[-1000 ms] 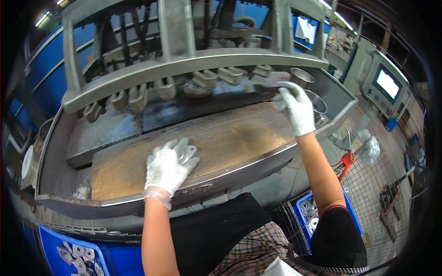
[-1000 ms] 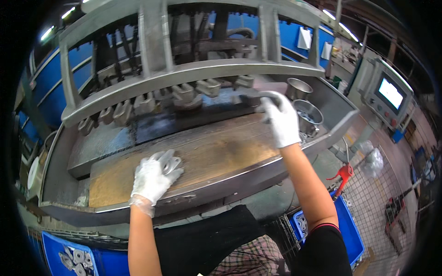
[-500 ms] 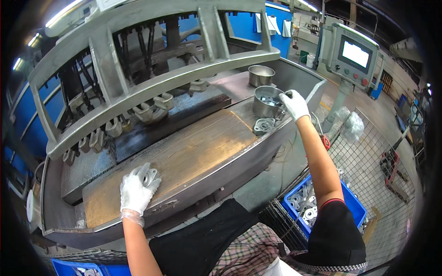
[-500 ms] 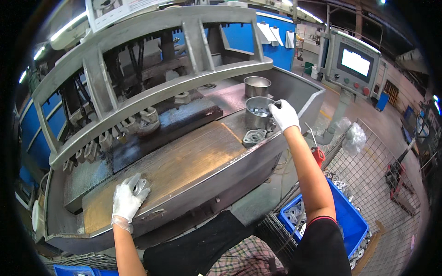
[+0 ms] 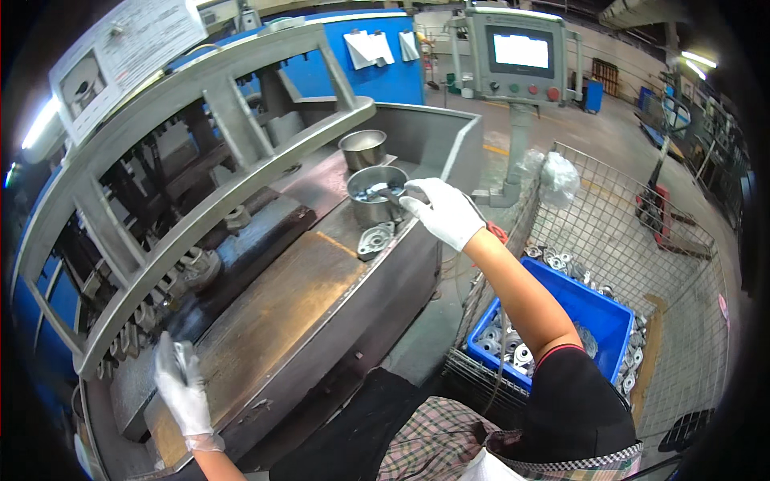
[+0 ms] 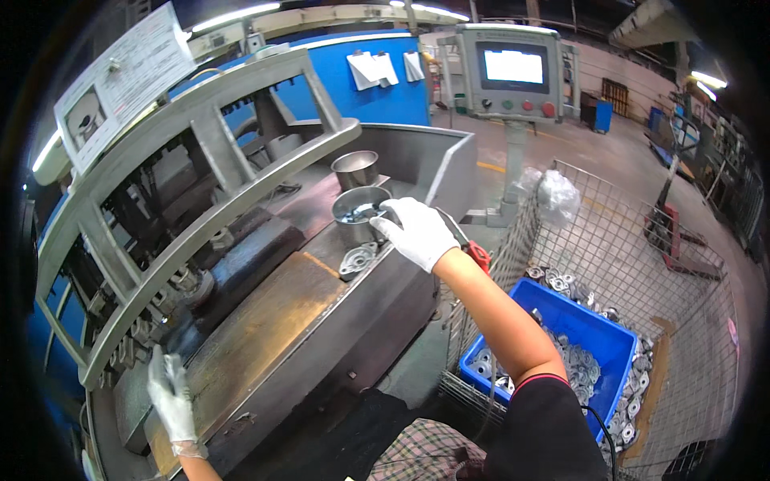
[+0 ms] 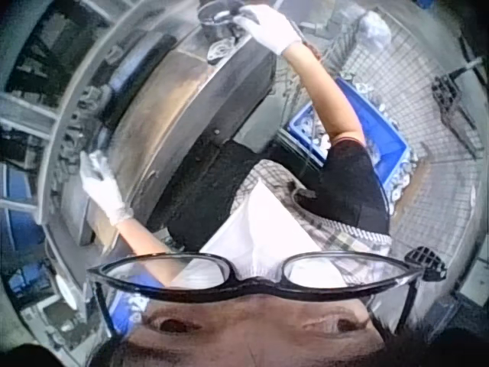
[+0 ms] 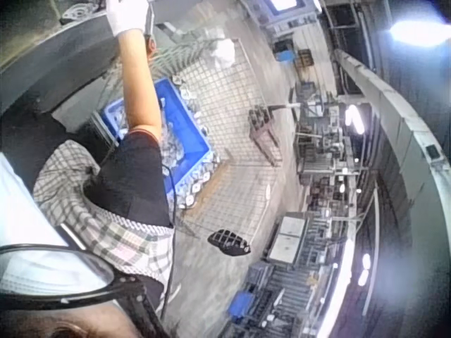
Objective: Manually clean and process metal components using a hand tool and then placing them into a larger fabrication machine for drilling or surfacing.
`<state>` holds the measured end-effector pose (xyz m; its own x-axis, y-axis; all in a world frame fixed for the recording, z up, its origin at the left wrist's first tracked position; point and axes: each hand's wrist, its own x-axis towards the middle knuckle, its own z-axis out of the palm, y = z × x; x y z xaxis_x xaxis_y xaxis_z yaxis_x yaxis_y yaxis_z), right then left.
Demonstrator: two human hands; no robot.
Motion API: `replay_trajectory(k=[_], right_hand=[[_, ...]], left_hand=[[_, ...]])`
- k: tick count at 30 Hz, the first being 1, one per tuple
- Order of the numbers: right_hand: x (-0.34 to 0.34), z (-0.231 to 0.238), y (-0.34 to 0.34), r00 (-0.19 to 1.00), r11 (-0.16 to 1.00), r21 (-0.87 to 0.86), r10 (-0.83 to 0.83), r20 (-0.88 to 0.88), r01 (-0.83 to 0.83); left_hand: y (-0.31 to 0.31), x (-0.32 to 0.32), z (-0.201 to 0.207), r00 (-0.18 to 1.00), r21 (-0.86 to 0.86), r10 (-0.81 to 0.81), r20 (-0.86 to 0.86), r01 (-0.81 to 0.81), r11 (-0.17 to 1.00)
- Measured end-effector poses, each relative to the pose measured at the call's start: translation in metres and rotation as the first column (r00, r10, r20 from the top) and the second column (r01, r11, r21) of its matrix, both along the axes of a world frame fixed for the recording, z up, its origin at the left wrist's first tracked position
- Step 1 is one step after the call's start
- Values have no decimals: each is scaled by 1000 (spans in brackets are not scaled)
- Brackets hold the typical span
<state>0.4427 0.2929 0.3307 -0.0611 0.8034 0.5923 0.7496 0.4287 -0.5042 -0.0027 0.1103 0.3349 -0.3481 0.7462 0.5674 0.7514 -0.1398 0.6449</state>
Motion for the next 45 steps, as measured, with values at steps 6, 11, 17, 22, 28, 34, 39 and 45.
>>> replay_trajectory(k=[6, 11, 17, 22, 28, 34, 39, 45], right_hand=[[29, -2, -33, 998, 1000, 9, -5, -62, 5], [57, -2, -56, 998, 997, 60, -54, -46, 57], [92, -11, -73, 962, 985, 75, -137, -235, 158], [114, -45, -73, 979, 979, 14, -203, -33, 203], [114, -77, -88, 973, 852, -506, -211, -96, 134], [131, -123, -82, 810, 888, -365, 12, -586, -278], [107, -106, -78, 835, 960, -273, -99, -542, -63], [18, -54, -103, 726, 776, -422, 67, -684, -469]], left_hand=[[27, -51, -46, 843, -500, -295, -449, 36, 865], [16, -17, 9, 923, -309, -177, -342, 67, 949], [22, -32, -71, 894, -353, -119, -432, -46, 934], [29, -29, -51, 900, -470, -205, -384, 0, 882], [-13, 24, -38, 948, 0, -75, 308, 79, 997], [-79, 83, -58, 170, 278, -396, 902, 474, 835], [-105, 87, -173, -438, 333, -130, 890, 427, 841], [-118, 53, -307, -766, 432, -173, 619, 148, 890]])
